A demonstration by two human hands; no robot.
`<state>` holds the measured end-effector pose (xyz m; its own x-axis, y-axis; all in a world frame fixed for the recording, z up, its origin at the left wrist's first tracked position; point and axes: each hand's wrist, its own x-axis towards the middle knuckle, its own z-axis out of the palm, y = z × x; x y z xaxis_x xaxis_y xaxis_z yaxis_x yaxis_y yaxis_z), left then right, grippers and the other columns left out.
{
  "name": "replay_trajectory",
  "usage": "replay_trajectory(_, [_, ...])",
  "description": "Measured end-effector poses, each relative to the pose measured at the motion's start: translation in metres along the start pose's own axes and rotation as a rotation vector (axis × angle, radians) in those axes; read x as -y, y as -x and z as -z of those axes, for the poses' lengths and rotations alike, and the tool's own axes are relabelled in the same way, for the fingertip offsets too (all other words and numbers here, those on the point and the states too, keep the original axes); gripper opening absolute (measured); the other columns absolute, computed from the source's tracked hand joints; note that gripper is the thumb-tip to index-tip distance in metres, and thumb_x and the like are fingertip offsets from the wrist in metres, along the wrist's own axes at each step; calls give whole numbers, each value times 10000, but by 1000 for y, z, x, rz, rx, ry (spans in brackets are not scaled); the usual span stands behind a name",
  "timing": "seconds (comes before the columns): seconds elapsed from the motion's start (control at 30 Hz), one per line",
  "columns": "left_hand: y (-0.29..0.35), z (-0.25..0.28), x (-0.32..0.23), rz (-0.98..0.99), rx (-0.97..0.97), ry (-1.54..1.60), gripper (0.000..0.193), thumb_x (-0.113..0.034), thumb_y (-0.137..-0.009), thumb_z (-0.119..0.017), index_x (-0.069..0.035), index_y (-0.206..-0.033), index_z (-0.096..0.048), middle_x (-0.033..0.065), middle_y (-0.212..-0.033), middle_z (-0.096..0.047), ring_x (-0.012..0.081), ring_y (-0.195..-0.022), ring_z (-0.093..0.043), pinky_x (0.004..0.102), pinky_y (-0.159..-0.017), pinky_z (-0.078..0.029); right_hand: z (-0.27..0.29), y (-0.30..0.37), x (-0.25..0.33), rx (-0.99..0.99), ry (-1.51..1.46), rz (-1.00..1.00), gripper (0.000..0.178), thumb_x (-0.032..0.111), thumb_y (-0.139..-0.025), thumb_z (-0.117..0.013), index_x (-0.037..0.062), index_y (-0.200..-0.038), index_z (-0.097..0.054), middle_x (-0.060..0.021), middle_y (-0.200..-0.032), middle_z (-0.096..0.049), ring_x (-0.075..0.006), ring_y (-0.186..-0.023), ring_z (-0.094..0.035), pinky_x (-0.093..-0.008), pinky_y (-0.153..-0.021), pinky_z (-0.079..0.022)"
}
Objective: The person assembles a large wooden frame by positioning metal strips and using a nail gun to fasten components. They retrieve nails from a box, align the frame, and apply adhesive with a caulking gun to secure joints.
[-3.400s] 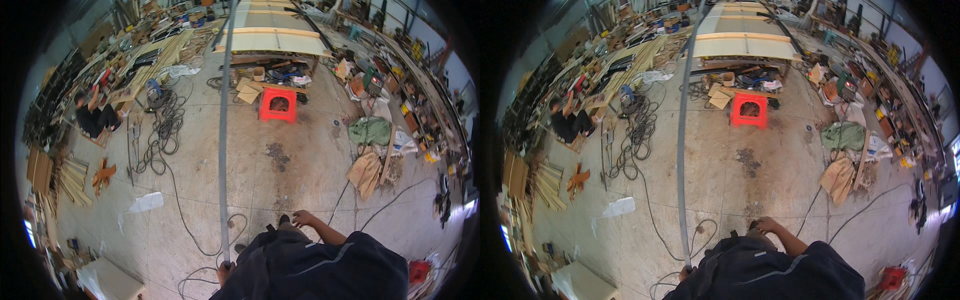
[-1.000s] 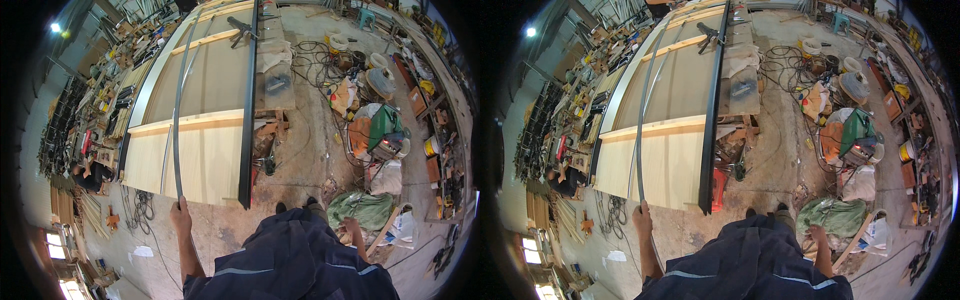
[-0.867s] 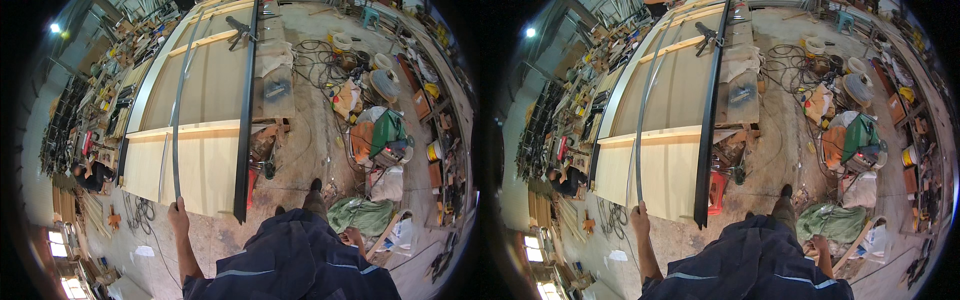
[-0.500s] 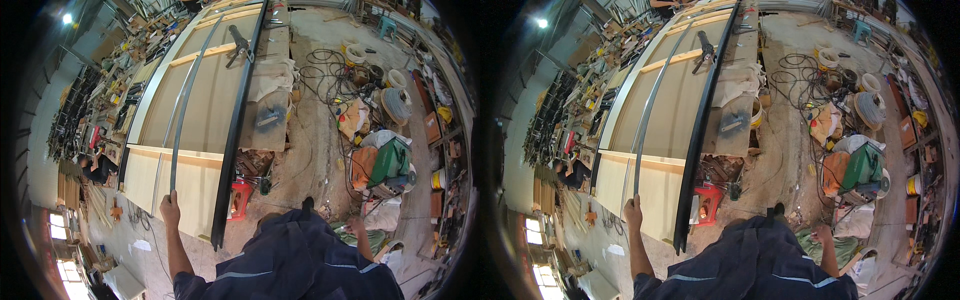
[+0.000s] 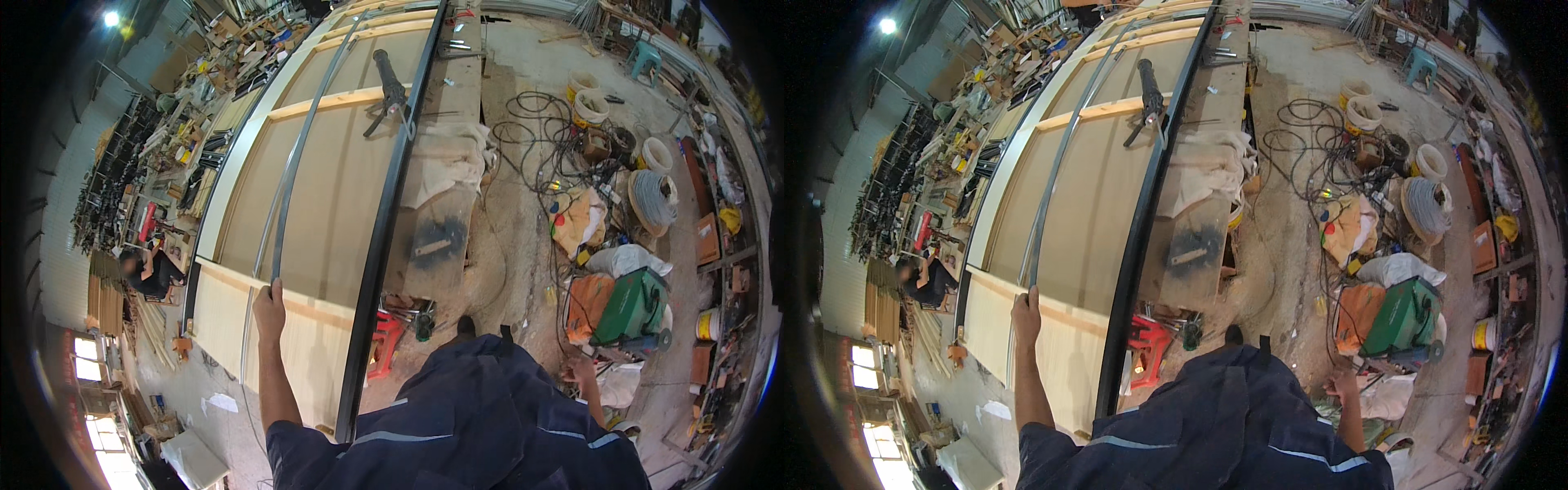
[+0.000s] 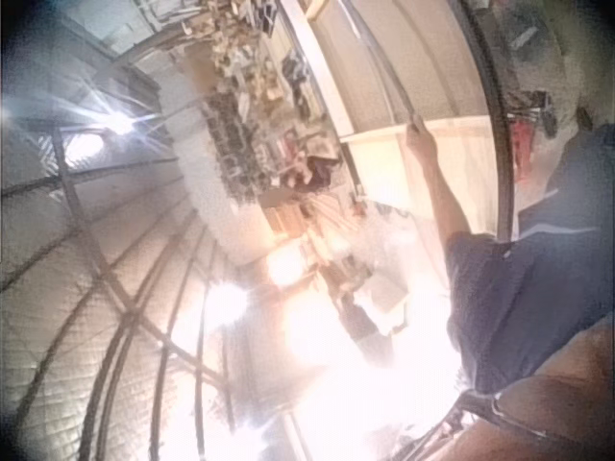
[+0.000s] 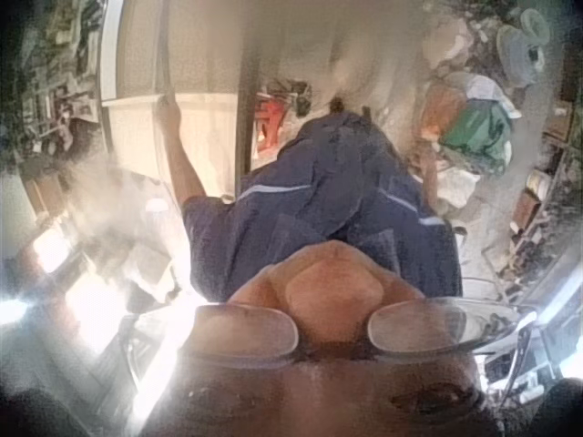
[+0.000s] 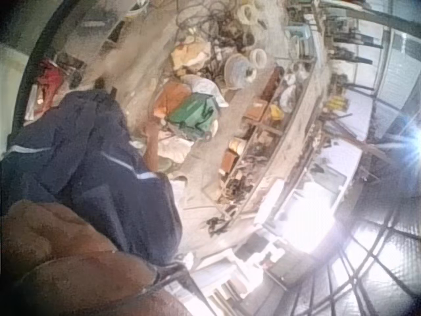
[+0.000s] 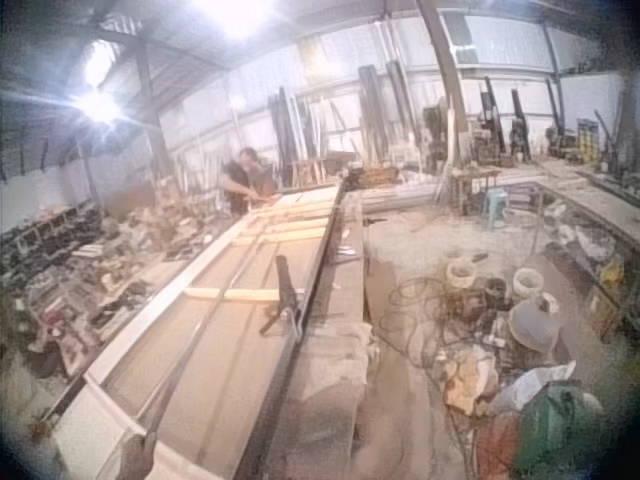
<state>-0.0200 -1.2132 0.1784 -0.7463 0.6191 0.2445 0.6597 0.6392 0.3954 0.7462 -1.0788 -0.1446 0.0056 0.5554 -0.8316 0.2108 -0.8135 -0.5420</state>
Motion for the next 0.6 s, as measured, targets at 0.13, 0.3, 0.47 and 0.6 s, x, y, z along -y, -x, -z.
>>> replay_trajectory(0.13, [-65, -21, 2, 29, 57, 2, 590, -463, -1020, -513, 74, -803, -626, 287, -696, -595, 455, -661, -583, 504, -612, -446, -6, -16, 12, 38, -33, -80, 91, 116, -952, -536, 38, -980, -574, -125, -790, -654, -251, -581, -658, -364, -478, -557])
replay_trajectory(0.3, [-144, -66, 13, 41, 41, -19, 632, -511, -1009, -503, 75, -816, -642, 288, -717, -607, 461, -703, -605, 500, -644, -463, -46, 13, 65, -47, -9, -28, 253, 111, -920, -581, 4, -1150, -584, -130, -853, -687, -226, -623, -689, -356, -518, -582])
replay_trajectory(0.47, [-221, -109, 12, 70, 108, -74, 630, -509, -1013, -472, 78, -905, -674, 295, -826, -651, 455, -824, -648, 525, -745, -492, -57, 17, 98, -104, -13, -49, 248, 117, -884, -622, -17, -1092, -617, -111, -811, -686, -193, -587, -676, -331, -521, -582])
replay_trajectory(0.6, [-245, -141, 13, -104, 9, -345, 562, -461, -1014, -474, 60, -1052, -681, 293, -987, -668, 447, -955, -650, 524, -850, -500, -49, 11, 111, -79, 44, -33, 112, 95, -864, -633, -10, -889, -662, -101, -739, -681, -196, -607, -685, -339, -521, -583])
